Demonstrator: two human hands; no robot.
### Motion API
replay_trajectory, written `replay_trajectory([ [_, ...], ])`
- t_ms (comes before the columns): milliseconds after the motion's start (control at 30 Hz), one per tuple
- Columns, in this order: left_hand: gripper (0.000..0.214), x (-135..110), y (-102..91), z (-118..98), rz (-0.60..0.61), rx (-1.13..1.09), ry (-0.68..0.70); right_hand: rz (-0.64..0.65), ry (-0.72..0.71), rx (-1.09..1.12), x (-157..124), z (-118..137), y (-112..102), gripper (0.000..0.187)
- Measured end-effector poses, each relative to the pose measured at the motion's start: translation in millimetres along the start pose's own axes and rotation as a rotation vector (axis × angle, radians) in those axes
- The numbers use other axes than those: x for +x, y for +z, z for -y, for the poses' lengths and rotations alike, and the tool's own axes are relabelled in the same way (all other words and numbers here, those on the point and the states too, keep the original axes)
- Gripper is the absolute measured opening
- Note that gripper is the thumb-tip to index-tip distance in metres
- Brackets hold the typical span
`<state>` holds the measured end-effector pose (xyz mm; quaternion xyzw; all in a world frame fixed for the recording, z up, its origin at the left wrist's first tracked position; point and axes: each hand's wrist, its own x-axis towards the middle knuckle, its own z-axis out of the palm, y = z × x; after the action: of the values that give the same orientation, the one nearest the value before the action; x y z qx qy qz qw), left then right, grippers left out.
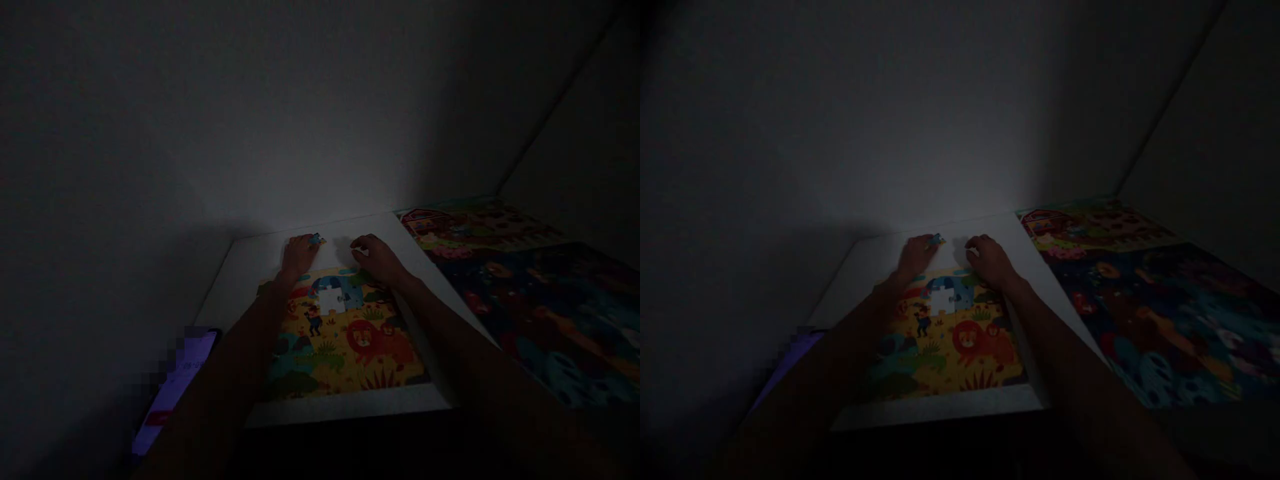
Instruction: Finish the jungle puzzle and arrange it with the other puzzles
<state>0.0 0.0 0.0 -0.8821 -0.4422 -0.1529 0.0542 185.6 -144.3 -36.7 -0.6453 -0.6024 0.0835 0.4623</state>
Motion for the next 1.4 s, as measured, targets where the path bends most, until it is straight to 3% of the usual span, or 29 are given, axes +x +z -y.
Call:
replay_trajectory([
  [167, 0.047, 14, -2.7, 6, 0.061, -0.093, -0.033, 0.126, 0.054, -0.225, -3, -7, 11, 0.029],
  [367, 0.054, 19, -7.6, 5, 0.078, -0.171, -0.061, 0.133, 0.042, -0.274, -4, -4, 11, 0.027],
  [733, 0.054, -19, -29.5, 9, 0.024, -0.316, -0.056, 0.126, 0.022, -0.258, -4, -10, 12, 0.025],
  [1033, 0.044, -63, -53.3, -3, 0.105, -0.641, -0.043, 0.123, 0.002, -0.24, -4, -11, 11, 0.027],
  [1233, 0.037, -97, -53.9, -22, 0.221, -0.708, 0.02, 0.127, 0.004, -0.244, -4, -14, 13, 0.026],
  [1400, 0.029, -99, -50.3, -26, 0.312, -0.651, 0.051, 0.136, 0.026, -0.247, -3, -12, 13, 0.027],
])
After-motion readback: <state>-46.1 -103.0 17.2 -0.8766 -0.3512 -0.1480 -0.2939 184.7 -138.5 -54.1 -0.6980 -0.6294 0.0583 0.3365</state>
